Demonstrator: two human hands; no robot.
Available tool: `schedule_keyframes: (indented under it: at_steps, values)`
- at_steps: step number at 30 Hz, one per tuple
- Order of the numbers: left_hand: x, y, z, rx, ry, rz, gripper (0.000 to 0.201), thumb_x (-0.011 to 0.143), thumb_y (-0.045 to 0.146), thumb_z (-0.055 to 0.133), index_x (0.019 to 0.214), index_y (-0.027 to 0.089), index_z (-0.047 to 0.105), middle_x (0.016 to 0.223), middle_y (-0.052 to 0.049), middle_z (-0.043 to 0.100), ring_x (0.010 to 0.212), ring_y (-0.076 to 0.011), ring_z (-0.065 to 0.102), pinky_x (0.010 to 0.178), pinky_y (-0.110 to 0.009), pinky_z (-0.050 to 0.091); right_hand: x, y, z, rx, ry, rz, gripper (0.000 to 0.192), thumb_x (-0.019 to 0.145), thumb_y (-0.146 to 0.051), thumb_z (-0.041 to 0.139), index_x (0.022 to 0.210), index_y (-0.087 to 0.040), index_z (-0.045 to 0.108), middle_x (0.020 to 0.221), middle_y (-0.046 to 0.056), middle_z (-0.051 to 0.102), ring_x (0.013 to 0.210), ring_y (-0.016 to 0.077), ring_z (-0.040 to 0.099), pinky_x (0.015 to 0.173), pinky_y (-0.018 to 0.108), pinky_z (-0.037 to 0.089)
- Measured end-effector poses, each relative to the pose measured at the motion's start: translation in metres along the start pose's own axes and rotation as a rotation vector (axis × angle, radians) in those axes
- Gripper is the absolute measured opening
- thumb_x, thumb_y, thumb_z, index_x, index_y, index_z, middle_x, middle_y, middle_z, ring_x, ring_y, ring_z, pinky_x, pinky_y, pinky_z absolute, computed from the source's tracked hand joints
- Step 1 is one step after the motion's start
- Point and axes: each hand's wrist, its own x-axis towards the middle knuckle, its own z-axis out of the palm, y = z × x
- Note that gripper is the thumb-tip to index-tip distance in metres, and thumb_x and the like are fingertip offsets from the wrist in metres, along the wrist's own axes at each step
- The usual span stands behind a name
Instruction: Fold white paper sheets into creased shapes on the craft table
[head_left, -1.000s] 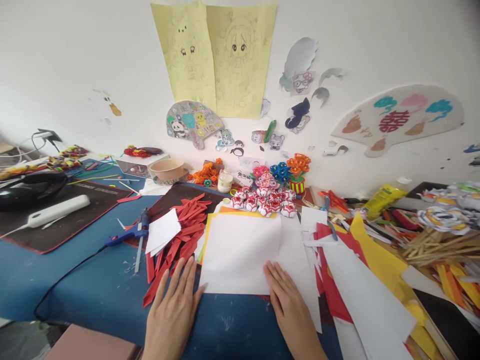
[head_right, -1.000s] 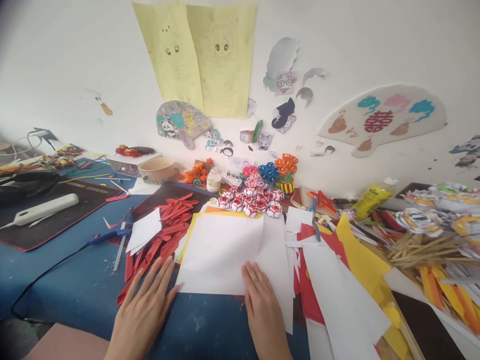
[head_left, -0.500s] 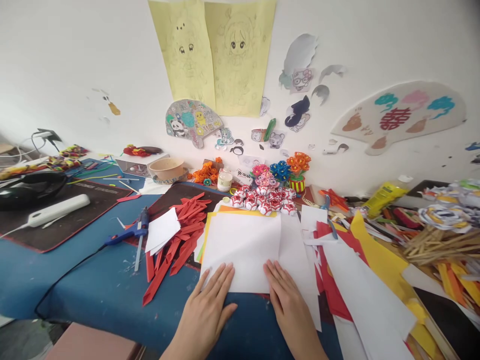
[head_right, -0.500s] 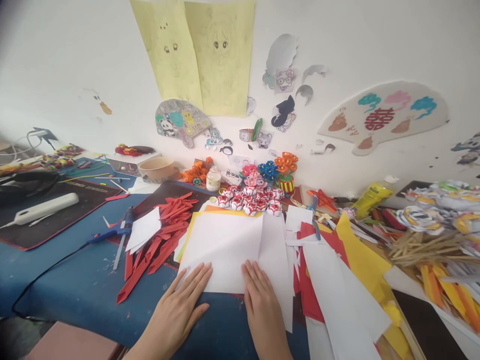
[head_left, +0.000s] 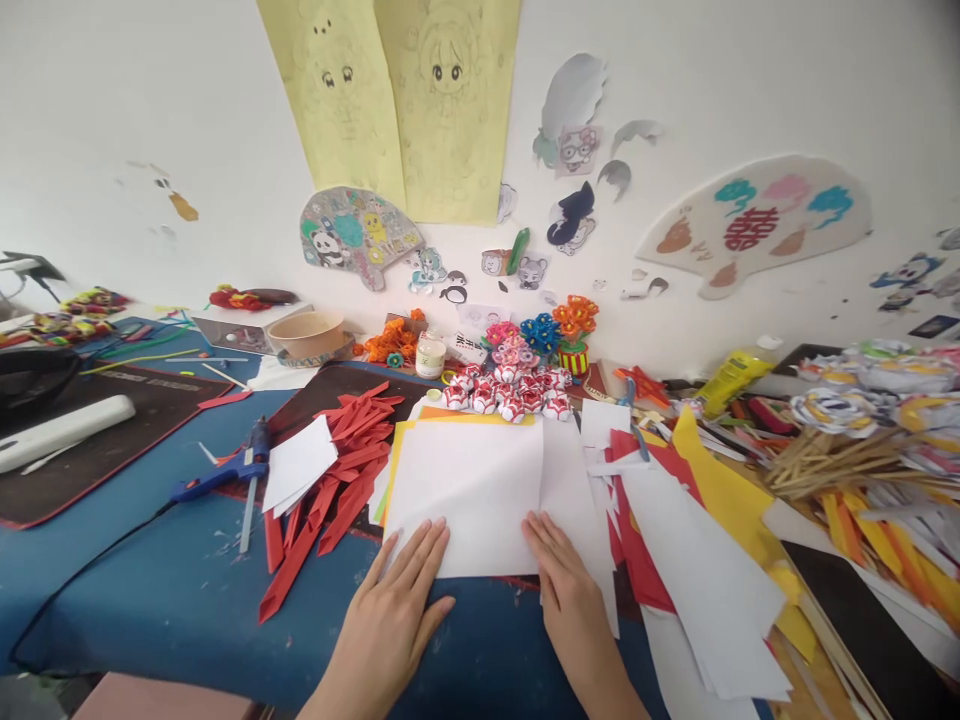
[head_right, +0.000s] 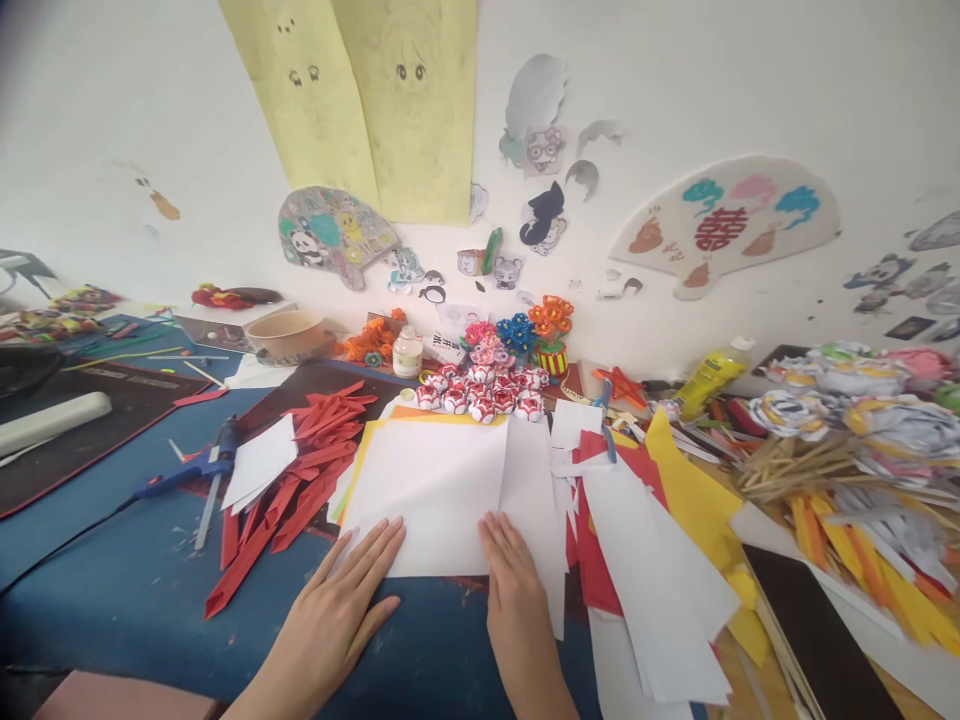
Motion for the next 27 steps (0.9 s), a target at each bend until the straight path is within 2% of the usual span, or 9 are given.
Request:
schedule_keyframes:
  at_steps: [5,10,13,15,21,27]
  values:
    - [0.011,0.014,0.002,0.002,0.044,0.003,0.056,0.095,0.034,0.044,0.147,0.020,0.031,0.147,-0.005,0.041,0.133,-0.0216,0.041,0.115,-0.039,0.029,0.002,0.002,-0.002,0.058,-0.008,0.008,0.062,0.084,-0.001,0.029,0.137,-0.027,0.049,0.139,0.000,0.051,0.134,0.0188,0.040,0.109,0.043,0.041]
    - [0.036,0.034,0.002,-0.108,-0.054,0.127,0.057,0.095,0.035,0.044,0.148,0.019,0.027,0.150,-0.003,0.034,0.137,-0.0219,0.035,0.111,-0.041,0.037,0.005,0.002,-0.012,0.148,-0.039,0.050,0.062,0.083,-0.002,0.031,0.137,-0.028,0.048,0.140,-0.001,0.050,0.133,0.0182,0.041,0.109,0.042,0.040]
    - [0.045,0.038,0.003,-0.179,-0.108,0.152,0.060,0.095,0.037,0.045,0.148,0.019,0.024,0.151,-0.004,0.031,0.138,-0.0215,0.032,0.109,-0.041,0.040,0.005,0.004,-0.014,0.158,-0.034,0.039,0.061,0.084,-0.002,0.030,0.136,-0.028,0.049,0.139,0.000,0.051,0.133,0.0181,0.041,0.110,0.043,0.039]
    - [0.047,0.035,0.004,-0.209,-0.128,0.150,0.060,0.096,0.036,0.044,0.149,0.020,0.022,0.151,-0.004,0.032,0.138,-0.0205,0.033,0.108,-0.039,0.041,0.005,0.004,-0.012,0.144,-0.032,0.020,0.061,0.084,-0.001,0.029,0.135,-0.026,0.051,0.138,0.000,0.052,0.133,0.0183,0.041,0.110,0.043,0.039]
    - [0.041,0.015,0.006,-0.223,-0.092,0.064,0.059,0.096,0.033,0.043,0.149,0.023,0.020,0.147,-0.007,0.039,0.134,-0.0207,0.040,0.105,-0.038,0.044,0.003,0.002,-0.006,0.103,-0.009,0.021,0.066,0.080,0.003,0.030,0.136,-0.027,0.050,0.138,0.000,0.052,0.133,0.0186,0.041,0.109,0.044,0.041]
    - [0.036,0.000,0.005,-0.221,-0.111,0.093,0.059,0.096,0.035,0.043,0.149,0.025,0.020,0.148,-0.005,0.038,0.135,-0.0197,0.039,0.108,-0.038,0.041,0.004,0.001,-0.011,0.108,-0.058,0.025,0.066,0.081,0.002,0.028,0.138,-0.028,0.047,0.140,-0.001,0.050,0.134,0.0181,0.039,0.110,0.044,0.039]
